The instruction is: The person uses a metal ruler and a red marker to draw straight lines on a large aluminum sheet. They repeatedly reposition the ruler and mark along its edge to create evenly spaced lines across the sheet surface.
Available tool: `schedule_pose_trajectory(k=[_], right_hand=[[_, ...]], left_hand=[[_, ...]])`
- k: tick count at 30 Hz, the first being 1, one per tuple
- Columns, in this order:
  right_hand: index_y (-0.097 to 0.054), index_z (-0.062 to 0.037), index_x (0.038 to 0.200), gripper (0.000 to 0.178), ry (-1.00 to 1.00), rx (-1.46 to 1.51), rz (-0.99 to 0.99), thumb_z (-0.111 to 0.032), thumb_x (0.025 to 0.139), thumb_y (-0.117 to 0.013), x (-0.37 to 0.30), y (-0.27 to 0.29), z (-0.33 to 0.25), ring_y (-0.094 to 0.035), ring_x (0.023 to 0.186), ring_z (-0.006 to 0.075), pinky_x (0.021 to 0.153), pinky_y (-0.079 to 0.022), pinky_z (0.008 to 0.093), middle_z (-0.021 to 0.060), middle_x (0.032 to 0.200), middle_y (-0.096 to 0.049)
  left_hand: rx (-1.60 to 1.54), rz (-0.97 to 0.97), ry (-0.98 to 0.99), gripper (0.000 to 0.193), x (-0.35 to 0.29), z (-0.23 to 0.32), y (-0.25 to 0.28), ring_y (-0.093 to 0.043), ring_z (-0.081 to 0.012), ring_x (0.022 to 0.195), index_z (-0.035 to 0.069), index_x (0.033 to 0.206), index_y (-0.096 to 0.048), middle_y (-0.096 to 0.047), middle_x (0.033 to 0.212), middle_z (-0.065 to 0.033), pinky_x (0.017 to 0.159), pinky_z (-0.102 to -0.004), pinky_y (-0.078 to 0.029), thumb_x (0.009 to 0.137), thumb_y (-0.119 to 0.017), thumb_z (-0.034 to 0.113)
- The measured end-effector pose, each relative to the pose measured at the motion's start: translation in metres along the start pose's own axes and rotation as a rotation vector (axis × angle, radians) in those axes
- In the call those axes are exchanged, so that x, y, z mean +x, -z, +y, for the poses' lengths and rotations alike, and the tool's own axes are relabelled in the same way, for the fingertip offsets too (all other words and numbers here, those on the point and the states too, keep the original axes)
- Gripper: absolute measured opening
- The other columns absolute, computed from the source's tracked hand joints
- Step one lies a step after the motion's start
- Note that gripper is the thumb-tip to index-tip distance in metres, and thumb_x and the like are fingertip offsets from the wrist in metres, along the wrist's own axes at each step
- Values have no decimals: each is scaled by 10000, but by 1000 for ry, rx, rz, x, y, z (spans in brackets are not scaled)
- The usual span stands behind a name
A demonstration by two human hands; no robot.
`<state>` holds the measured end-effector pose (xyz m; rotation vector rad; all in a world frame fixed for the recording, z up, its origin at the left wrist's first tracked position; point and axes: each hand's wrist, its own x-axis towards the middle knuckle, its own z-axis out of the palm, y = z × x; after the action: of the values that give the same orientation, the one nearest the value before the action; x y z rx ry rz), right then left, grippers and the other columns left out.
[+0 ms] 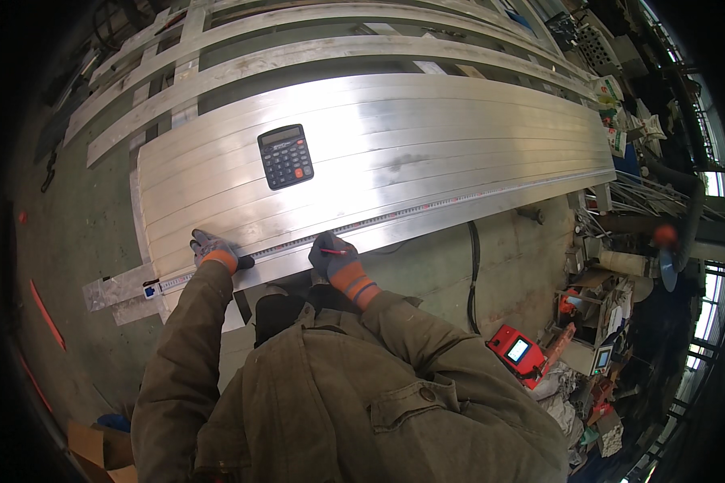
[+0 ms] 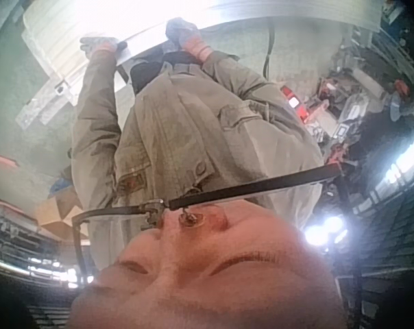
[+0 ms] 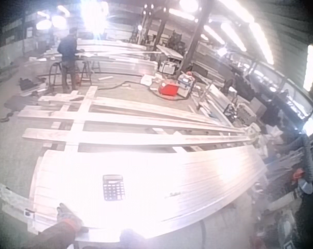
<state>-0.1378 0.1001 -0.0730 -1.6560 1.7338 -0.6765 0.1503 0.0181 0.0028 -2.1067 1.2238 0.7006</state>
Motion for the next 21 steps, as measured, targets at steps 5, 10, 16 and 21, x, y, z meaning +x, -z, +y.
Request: schedule_pose_trajectory(k=[5,10,16,21], right_hand=[[-756,-91,1145,141,88,72,123,-99,1029,-676,4,16,-11,-772,904,378,834,-612,470,168,973,-785],[-689,-50,1382,312,197,462,101,-15,1083,-603,48,39,-24,-729,1229,314,1064,-572,403,146,1305,-752],[-691,-63,1359,389,352,7,242,14,978,-673,116,35,-42,-697,1189,371,1060,-553,429,166,1240,-734],[-714,-58,1314,350,150,-46,123,-57,967,-667,131,32,-53,-697,1166,429,1038,-554,525,198,1185,-755]], left_hand=[[-10,31,9,1550,3,0,-3,-221,-451,1713,-54,1761,-247,-100,1874,-235,1330,-476,-384,643,-1033,674],[0,32,4,1622,9,-3,-9,-233,-446,1709,-115,1751,-157,-117,1870,-238,1335,-464,-374,637,-1040,666],[-89,202,6,1669,29,-8,-36,-284,-445,1684,-132,1737,-158,-184,1841,-241,1341,-430,-385,584,-1064,666],[-42,131,-47,1666,9,-12,-21,-286,-446,1679,-138,1725,-199,-191,1836,-241,1338,-440,-392,572,-1043,719]])
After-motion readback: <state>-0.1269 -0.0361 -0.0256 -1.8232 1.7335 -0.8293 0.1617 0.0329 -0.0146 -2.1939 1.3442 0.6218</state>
